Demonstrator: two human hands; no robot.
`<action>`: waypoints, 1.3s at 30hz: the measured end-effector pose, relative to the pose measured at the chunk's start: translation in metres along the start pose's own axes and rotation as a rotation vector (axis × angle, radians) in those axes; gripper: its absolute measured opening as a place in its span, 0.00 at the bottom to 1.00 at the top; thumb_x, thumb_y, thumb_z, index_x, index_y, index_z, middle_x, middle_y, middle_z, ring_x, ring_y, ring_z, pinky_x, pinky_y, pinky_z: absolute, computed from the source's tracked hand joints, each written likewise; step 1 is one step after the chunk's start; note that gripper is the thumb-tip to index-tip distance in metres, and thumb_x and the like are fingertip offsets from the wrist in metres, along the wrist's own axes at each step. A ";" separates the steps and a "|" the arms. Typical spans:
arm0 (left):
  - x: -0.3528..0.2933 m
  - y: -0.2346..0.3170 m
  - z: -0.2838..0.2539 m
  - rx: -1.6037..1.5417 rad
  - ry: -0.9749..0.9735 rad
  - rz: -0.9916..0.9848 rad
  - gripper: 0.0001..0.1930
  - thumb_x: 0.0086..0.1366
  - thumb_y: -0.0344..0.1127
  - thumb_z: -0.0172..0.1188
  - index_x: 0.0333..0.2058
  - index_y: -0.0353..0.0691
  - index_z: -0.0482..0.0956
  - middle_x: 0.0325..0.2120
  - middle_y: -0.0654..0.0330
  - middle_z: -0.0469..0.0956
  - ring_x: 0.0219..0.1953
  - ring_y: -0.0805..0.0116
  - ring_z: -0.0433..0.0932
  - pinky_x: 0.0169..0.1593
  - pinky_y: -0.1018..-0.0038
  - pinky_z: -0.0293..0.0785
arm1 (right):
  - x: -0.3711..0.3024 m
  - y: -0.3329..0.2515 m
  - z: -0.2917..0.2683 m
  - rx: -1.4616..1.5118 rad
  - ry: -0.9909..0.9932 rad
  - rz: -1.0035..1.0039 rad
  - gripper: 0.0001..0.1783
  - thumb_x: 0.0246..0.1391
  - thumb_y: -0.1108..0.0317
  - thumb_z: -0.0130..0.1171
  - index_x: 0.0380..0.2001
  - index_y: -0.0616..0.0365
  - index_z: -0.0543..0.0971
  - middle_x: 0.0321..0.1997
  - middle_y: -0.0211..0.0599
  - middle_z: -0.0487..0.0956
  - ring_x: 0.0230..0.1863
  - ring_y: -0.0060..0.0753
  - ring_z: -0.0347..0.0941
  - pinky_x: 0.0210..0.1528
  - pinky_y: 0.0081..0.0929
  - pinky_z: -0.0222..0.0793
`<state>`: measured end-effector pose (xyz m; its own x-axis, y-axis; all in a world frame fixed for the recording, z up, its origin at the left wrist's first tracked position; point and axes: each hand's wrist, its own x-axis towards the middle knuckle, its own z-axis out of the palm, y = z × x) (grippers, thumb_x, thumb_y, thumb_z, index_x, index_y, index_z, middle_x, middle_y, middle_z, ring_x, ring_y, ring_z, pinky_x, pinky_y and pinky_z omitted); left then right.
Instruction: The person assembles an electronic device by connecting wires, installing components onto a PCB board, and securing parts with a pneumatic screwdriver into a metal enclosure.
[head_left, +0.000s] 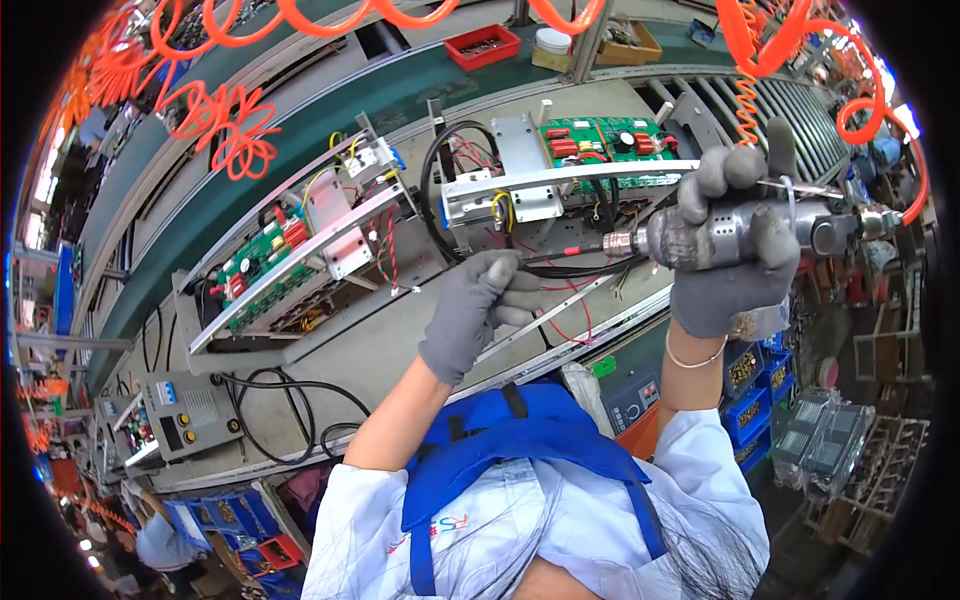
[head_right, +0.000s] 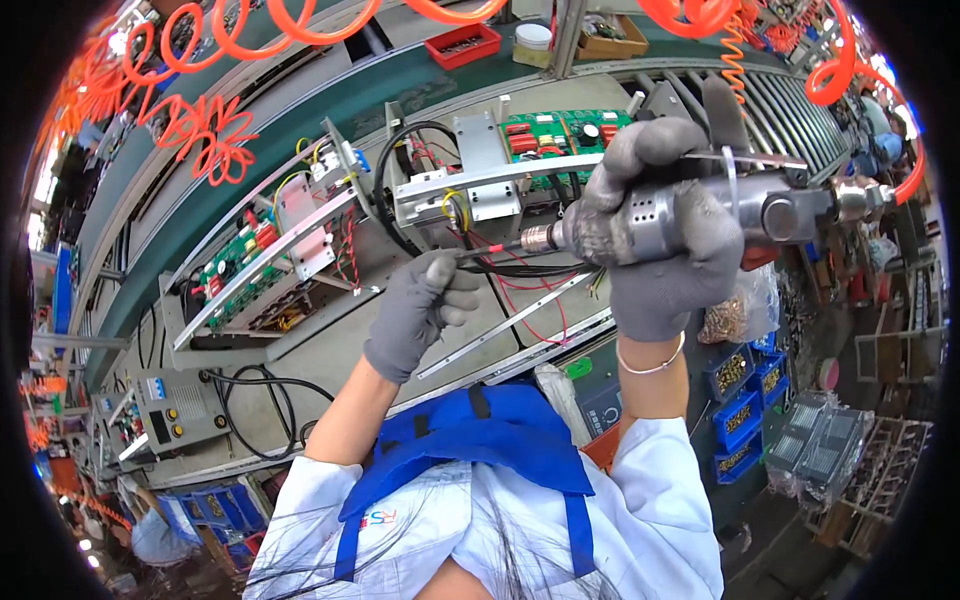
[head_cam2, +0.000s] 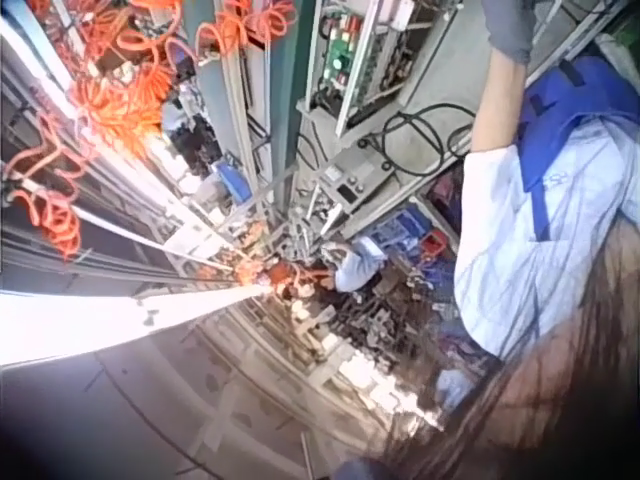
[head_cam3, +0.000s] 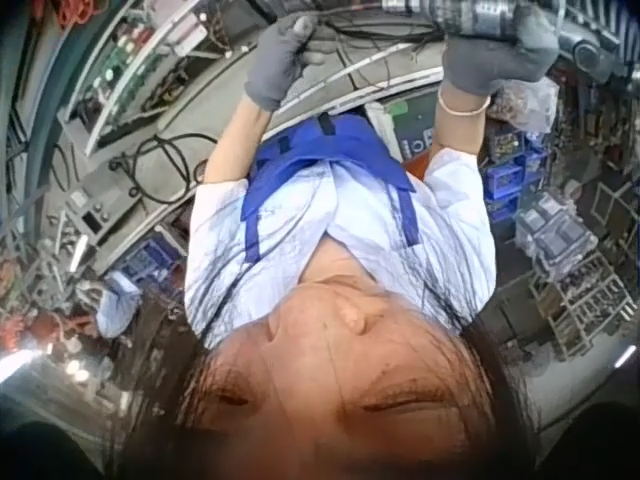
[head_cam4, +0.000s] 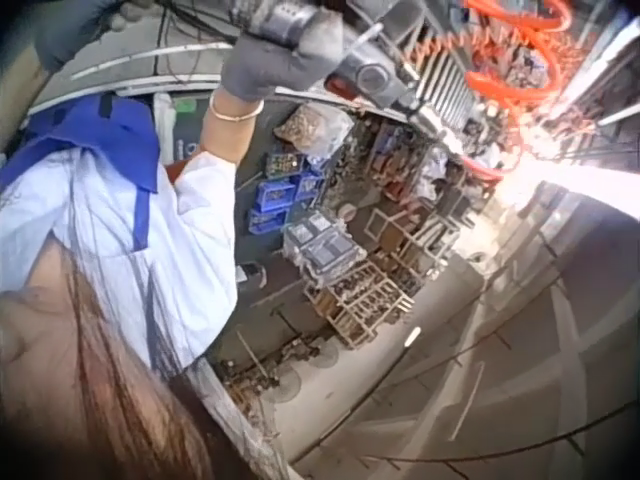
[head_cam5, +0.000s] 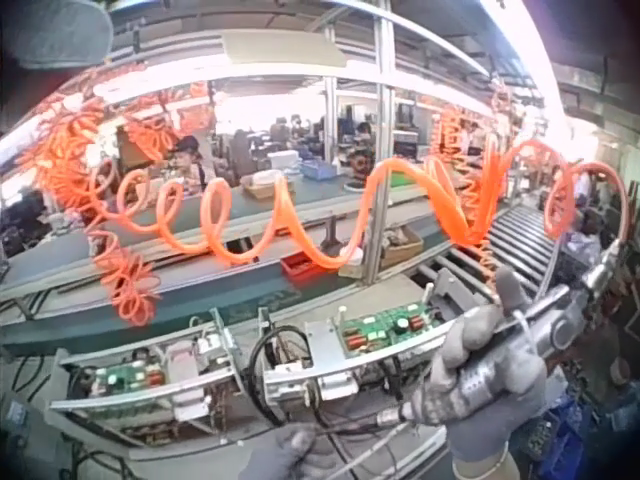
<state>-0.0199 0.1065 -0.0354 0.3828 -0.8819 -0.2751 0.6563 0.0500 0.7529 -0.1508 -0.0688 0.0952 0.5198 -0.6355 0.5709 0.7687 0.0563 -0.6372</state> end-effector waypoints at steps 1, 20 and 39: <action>-0.005 0.003 -0.009 0.084 0.038 -0.035 0.21 0.69 0.40 0.51 0.53 0.28 0.66 0.42 0.46 0.76 0.41 0.64 0.80 0.38 0.79 0.81 | -0.004 0.001 0.006 0.011 0.001 0.001 0.38 0.44 0.63 0.52 0.61 0.63 0.60 0.40 0.39 0.73 0.36 0.30 0.61 0.31 0.25 0.64; 0.000 -0.004 0.017 -0.306 0.039 -0.022 0.20 0.66 0.51 0.54 0.43 0.38 0.71 0.28 0.60 0.78 0.21 0.79 0.76 0.17 0.87 0.64 | -0.028 0.002 0.014 -0.045 0.003 -0.322 0.43 0.42 0.66 0.54 0.64 0.62 0.55 0.35 0.41 0.71 0.30 0.33 0.67 0.21 0.25 0.71; 0.053 -0.009 0.063 -0.149 -0.122 -0.175 0.24 0.69 0.51 0.48 0.44 0.30 0.70 0.30 0.56 0.77 0.27 0.73 0.79 0.25 0.84 0.75 | -0.031 -0.012 -0.057 -0.058 0.310 -0.368 0.42 0.42 0.61 0.53 0.63 0.60 0.57 0.35 0.40 0.69 0.30 0.31 0.64 0.20 0.24 0.67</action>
<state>-0.0463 0.0294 -0.0187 0.1800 -0.9326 -0.3128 0.7977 -0.0477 0.6012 -0.1972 -0.0938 0.0557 0.0750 -0.8054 0.5880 0.8539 -0.2527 -0.4550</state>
